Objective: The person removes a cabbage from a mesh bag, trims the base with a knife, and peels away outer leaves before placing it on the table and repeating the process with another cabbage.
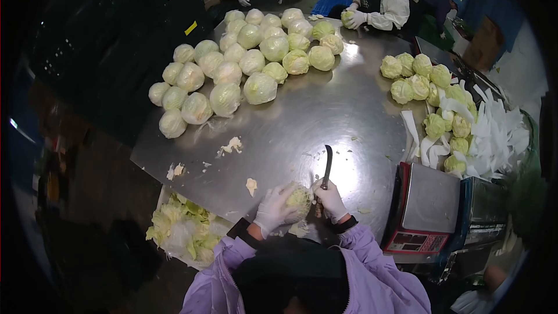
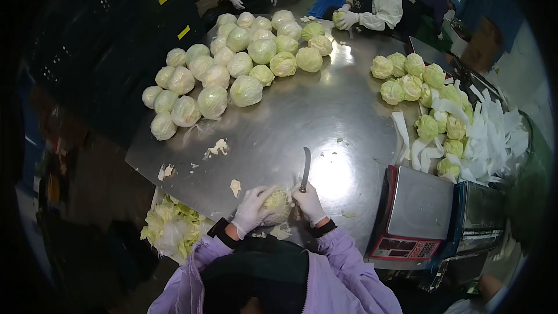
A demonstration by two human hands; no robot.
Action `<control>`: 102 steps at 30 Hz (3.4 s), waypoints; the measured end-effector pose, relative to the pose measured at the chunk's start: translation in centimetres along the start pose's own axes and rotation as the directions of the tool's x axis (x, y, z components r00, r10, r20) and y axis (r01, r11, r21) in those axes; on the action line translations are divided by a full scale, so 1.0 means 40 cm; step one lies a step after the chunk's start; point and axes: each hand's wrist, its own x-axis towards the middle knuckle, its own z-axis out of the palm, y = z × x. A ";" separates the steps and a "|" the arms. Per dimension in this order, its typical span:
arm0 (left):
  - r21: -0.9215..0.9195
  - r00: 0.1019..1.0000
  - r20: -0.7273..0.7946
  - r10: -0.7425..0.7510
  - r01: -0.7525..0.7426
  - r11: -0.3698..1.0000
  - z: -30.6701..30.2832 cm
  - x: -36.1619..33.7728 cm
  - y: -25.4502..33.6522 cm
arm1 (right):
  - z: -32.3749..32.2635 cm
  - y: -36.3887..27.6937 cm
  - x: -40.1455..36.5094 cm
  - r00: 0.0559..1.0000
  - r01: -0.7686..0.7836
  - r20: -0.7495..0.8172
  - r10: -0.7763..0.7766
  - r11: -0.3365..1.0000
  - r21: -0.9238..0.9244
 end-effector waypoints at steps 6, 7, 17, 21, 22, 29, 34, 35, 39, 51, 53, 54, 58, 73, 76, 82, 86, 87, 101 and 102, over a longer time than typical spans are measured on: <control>0.197 0.940 -0.150 0.306 -0.274 0.941 0.023 0.019 -0.021 | 0.042 -0.110 -0.069 0.868 -0.223 0.475 0.143 0.968 0.116; -0.025 0.935 -0.236 0.266 -0.280 0.960 0.006 0.016 -0.007 | 0.036 -0.136 -0.091 0.866 -0.245 0.479 0.145 0.958 0.152; -0.656 0.997 -0.054 0.057 -0.078 0.751 -0.176 -0.136 0.072 | 0.032 -0.123 -0.079 0.960 0.074 0.282 0.006 0.959 -0.272; -0.763 0.865 -0.327 -0.380 -0.004 0.647 -0.344 -0.233 -0.084 | 0.034 -0.031 -0.044 0.917 0.331 0.363 -0.165 0.822 -0.464; -0.659 0.788 -0.364 -0.496 0.158 0.735 -0.384 -0.247 -0.144 | 0.033 -0.034 -0.045 0.916 0.331 0.366 -0.165 0.825 -0.458; 0.028 0.887 -0.251 -0.387 0.406 0.913 -0.324 -0.346 -0.194 | -0.005 0.044 -0.059 0.991 -0.086 0.095 0.089 0.996 -0.037; -0.213 0.999 0.032 0.034 -0.026 0.977 -0.073 -0.131 0.010 | -0.029 0.051 -0.068 0.998 -0.041 0.039 0.042 0.999 -0.018; -0.217 0.998 0.043 0.045 -0.035 0.975 -0.042 -0.101 0.042 | -0.040 0.038 -0.075 0.964 -0.248 0.142 0.225 0.953 0.172; 0.132 0.994 0.061 0.092 -0.099 0.986 0.049 -0.007 0.017 | -0.057 -0.049 -0.107 0.953 -0.303 0.084 0.292 0.938 0.168; 0.047 0.951 0.044 -0.306 0.304 0.952 0.036 0.110 0.007 | 0.012 -0.041 -0.187 0.999 0.035 0.041 -0.002 0.546 -0.837; 0.064 0.945 0.061 -0.323 0.319 0.946 0.030 0.122 0.015 | 0.005 -0.044 -0.181 0.999 0.031 0.038 0.001 0.547 -0.837; 0.080 0.938 0.076 -0.339 0.334 0.939 0.031 0.125 0.016 | 0.000 -0.037 -0.175 0.998 0.042 0.056 0.009 0.538 -0.842; 0.104 0.978 -0.013 -0.208 0.208 0.973 0.079 0.104 0.010 | -0.006 0.037 -0.109 0.999 0.032 0.044 0.008 0.540 -0.841; -0.557 0.967 0.196 -0.165 0.248 0.793 0.006 -0.051 -0.116 | -0.001 0.094 -0.087 0.894 -0.427 0.136 0.427 0.904 -0.035; -0.411 0.978 0.208 0.025 0.064 0.909 -0.007 -0.027 -0.079 | 0.020 0.120 -0.026 0.986 0.168 0.073 -0.151 0.921 -0.351; -0.249 0.999 -0.032 -0.036 0.027 0.968 0.022 -0.035 -0.061 | -0.017 0.022 0.009 0.990 -0.131 0.070 0.123 0.984 0.121; -0.709 0.948 0.134 -0.288 0.295 0.641 0.057 -0.044 -0.107 | -0.046 0.043 -0.019 0.931 -0.333 0.104 0.350 0.931 -0.152; -0.753 0.944 0.198 -0.264 0.319 0.575 0.063 -0.043 -0.108 | -0.027 0.044 -0.028 0.896 -0.412 0.142 0.420 0.907 -0.084; -0.919 0.925 0.370 -0.086 0.352 -0.176 -0.008 -0.071 -0.027 | 0.029 -0.002 -0.044 0.977 -0.128 0.201 0.071 0.948 0.291; -0.958 0.954 0.287 -0.088 0.284 -0.046 -0.012 -0.075 -0.014 | 0.026 0.013 -0.054 0.973 -0.159 0.204 0.105 0.950 0.269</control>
